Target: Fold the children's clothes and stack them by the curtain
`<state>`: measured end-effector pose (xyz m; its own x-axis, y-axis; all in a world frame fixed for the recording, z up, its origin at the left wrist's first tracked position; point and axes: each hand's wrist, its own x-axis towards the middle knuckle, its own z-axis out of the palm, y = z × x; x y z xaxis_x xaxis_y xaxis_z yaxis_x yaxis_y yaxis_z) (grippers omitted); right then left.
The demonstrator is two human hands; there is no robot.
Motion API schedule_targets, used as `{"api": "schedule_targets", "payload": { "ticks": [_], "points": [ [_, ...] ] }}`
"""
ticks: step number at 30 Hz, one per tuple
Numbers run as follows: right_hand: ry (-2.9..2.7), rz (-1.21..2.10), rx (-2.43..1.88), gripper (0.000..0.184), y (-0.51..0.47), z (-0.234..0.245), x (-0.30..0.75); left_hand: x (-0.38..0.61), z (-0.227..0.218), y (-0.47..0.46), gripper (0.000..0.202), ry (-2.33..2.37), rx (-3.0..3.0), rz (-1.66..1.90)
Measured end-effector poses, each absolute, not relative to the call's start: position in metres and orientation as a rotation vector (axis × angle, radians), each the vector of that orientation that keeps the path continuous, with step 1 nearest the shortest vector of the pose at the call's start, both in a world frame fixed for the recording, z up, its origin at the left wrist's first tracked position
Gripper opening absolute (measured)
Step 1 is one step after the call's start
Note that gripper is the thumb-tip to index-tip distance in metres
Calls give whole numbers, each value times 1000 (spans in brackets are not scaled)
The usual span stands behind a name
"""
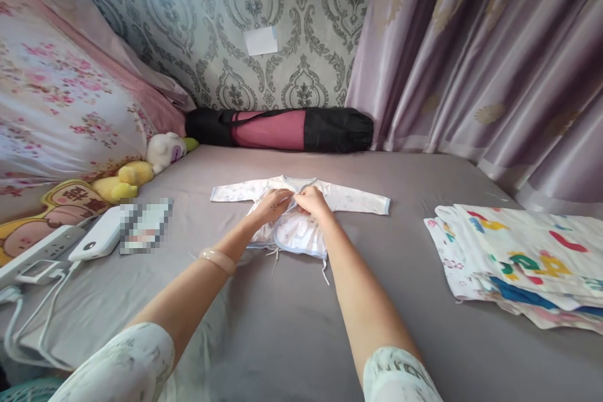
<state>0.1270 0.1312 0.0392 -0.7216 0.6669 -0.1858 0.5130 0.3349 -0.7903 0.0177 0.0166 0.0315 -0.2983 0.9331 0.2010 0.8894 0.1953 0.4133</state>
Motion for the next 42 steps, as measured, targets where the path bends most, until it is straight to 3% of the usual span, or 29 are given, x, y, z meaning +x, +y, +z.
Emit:
{"api": "schedule_targets", "payload": {
  "ticks": [6,11,14,23,27,33,42],
  "points": [
    [-2318,1454,-1085,10,136,31,123,23,29,9,46,2483,1722,352],
    [-2326,1526,-1044,18,134,30,119,14,27,14,61,2371,1741,97],
    [-2364,1491,-1045,18,132,28,119,8,38,14,70,2294,1641,120],
    [-2744,926,-833,22,118,46,127,5,48,15,48,2286,1371,782],
    [-2760,1106,-804,25,136,56,134,32,49,17,40,2503,1566,651],
    [-2625,523,-994,37,156,47,146,56,40,-1,46,2366,2020,268],
    [-2848,346,-953,55,147,13,136,47,21,-5,62,2416,1842,234]
  ]
}}
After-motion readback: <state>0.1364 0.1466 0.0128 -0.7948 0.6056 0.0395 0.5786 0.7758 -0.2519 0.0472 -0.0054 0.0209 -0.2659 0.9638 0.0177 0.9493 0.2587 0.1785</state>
